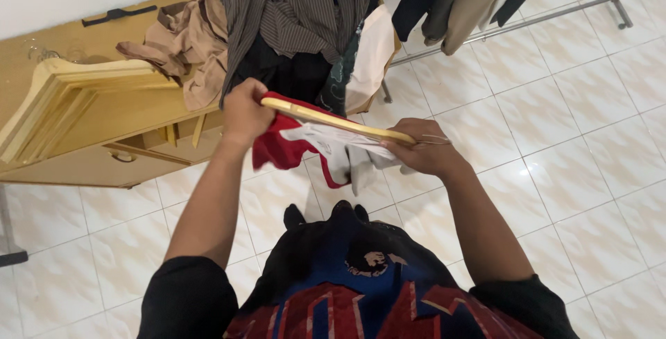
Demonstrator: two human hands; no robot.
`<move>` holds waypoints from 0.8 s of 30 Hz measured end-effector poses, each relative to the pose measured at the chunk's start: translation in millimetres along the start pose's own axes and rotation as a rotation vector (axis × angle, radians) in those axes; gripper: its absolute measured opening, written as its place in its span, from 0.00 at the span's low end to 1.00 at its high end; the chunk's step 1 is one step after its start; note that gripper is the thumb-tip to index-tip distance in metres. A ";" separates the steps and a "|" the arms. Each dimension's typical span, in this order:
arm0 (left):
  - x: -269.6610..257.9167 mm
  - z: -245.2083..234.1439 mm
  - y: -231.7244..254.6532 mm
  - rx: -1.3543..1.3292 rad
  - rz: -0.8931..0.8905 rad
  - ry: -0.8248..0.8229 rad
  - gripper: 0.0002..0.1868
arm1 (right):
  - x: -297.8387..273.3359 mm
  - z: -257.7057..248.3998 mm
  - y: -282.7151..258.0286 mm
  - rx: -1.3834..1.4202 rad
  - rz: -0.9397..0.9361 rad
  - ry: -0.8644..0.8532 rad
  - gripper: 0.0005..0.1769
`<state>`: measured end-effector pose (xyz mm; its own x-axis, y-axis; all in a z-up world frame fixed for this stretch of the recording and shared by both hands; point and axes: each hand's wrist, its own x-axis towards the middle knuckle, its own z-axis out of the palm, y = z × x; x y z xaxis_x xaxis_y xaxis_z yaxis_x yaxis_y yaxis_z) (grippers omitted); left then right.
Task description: The person takes shirts from a clothing rack, places them on a table, and buttons them up. The person then removes the shirts from the hangers, places the hangers on the table, and hangs the shirts back on the rack.
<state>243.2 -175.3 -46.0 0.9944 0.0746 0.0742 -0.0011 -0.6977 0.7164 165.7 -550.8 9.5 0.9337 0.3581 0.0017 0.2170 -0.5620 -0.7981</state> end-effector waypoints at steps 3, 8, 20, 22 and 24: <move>16.8 -9.0 -12.8 -0.295 -0.217 -0.175 0.07 | 2.7 2.5 -10.5 -0.099 0.023 -0.010 0.11; 35.1 -14.0 -18.6 -0.493 -0.379 -0.332 0.06 | 1.9 4.7 -17.4 -0.243 0.009 -0.064 0.10; 10.2 -35.4 57.4 -0.071 0.178 -0.266 0.08 | 4.3 15.8 -11.9 -0.393 0.174 -0.111 0.12; 8.0 -41.4 72.8 -0.139 0.218 -0.237 0.08 | 7.5 15.4 -14.3 -0.429 0.083 -0.068 0.12; -8.8 -40.2 92.3 -0.231 0.256 -0.386 0.10 | 12.3 13.3 -19.0 -0.405 0.050 -0.033 0.12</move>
<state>230.0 -211.6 47.3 0.9255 -0.3770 0.0370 -0.2294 -0.4801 0.8467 169.3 -525.8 16.7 0.9377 0.3429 -0.0563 0.2719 -0.8251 -0.4953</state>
